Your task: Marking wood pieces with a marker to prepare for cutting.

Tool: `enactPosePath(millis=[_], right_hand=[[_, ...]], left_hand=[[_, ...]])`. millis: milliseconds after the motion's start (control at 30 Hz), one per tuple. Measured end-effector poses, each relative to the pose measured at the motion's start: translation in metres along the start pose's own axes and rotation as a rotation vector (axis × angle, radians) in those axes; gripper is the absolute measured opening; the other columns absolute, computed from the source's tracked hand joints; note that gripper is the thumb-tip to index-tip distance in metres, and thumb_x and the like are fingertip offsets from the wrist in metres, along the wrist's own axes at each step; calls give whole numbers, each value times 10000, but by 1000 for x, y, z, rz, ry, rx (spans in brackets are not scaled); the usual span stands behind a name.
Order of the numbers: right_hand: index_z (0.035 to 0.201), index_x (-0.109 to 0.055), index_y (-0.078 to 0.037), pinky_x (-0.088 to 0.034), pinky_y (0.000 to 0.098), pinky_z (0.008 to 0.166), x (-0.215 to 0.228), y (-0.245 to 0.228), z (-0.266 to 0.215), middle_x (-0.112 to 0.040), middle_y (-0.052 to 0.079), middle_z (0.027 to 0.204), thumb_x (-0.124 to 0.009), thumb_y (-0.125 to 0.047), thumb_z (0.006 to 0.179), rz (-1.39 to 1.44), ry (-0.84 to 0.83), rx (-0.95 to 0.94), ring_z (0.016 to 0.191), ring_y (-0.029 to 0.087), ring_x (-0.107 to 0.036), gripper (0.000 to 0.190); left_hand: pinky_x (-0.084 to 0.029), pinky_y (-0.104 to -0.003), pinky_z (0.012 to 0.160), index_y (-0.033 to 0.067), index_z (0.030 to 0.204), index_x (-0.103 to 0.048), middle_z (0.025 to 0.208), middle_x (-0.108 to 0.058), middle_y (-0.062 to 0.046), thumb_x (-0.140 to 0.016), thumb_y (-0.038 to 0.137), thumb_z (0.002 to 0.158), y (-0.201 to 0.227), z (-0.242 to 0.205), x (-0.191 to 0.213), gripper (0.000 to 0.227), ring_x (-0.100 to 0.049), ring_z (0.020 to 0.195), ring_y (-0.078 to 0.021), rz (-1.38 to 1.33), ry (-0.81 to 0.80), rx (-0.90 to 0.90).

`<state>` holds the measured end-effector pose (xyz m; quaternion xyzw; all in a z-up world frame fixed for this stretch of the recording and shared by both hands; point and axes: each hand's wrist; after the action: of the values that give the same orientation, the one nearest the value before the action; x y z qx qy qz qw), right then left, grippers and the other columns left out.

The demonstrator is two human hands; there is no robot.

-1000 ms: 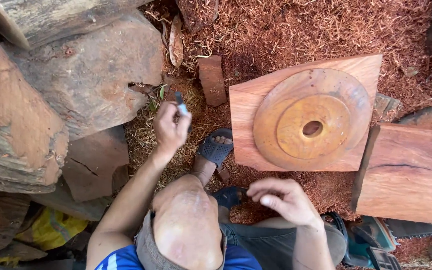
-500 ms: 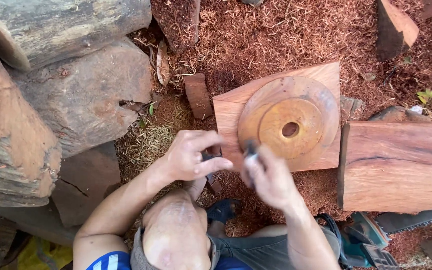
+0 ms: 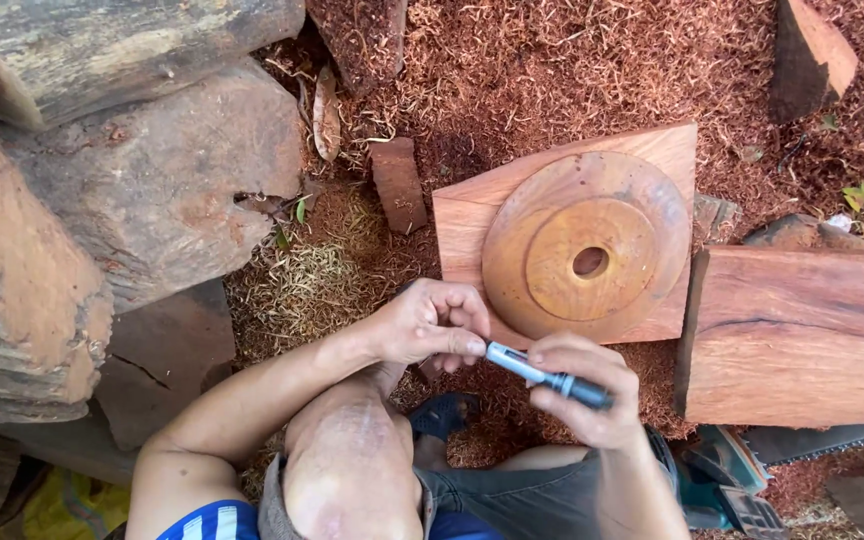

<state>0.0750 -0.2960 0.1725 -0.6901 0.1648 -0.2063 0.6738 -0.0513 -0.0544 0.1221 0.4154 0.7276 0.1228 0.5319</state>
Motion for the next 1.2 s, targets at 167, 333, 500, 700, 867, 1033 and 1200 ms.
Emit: enactPosePath(millis=[167,333,500,700,867,1033,1200], right_hand=[[916,-696,-14,-518,309,537,41,29,-27,-699,101,702,-716,-56,932,256,697,-38,584,169,-665,49],[1045,-697,-19,-587,296,564,62,-8,54,-719,85,805,-676,-63,1046,304,741,113,646,159,-708,48],[1122,-670,27,-580,280,714,54,1,105,-731,117,954,-708,-2,983,-441,379,2,844,145,-716,147],[1170,-696,21,-562,259,757,51,27,112,-752,138,1075,-739,12,1016,-663,331,76,843,143,-712,160],[1148,-694,6,-572,288,812,37,28,117,-738,142,1054,-756,17,1006,-776,304,113,908,196,-731,155],[1173,-696,0,-578,326,834,38,34,105,-734,155,1069,-763,22,980,-838,320,133,921,230,-725,205],[1198,-659,49,-565,331,679,60,36,70,-698,175,962,-698,-43,1019,41,521,-52,763,224,-678,205]], left_hand=[[-561,-279,672,14,1006,-706,889,-716,-72,-759,113,987,17,8,-2,114,-687,782,-135,437,129,-605],[-546,-362,704,83,1043,-727,858,-704,-67,-709,159,865,28,53,-49,195,-674,811,-226,1255,-42,-940],[-525,-379,734,58,901,-661,841,-673,-88,-612,203,857,-22,116,-63,160,-649,847,-250,1698,48,-820],[-484,-379,717,51,881,-675,830,-668,-78,-606,214,830,-18,107,-54,184,-627,826,-244,1699,110,-875],[-461,-371,678,31,899,-683,835,-664,-84,-608,210,833,-28,111,-50,206,-615,801,-235,1749,208,-812],[-503,-374,708,11,926,-686,856,-676,-98,-610,216,819,-22,95,-46,243,-645,813,-248,1735,166,-772],[-574,-316,698,59,1096,-700,934,-709,-66,-767,187,920,13,63,-14,227,-679,806,-172,779,320,-697]])
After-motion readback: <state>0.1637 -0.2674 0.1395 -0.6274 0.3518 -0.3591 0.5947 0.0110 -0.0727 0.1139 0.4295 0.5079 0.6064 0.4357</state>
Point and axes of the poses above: each hand's wrist, its own z-axis towards the middle knuckle, its own x-axis out of the back of the hand, y = z × x
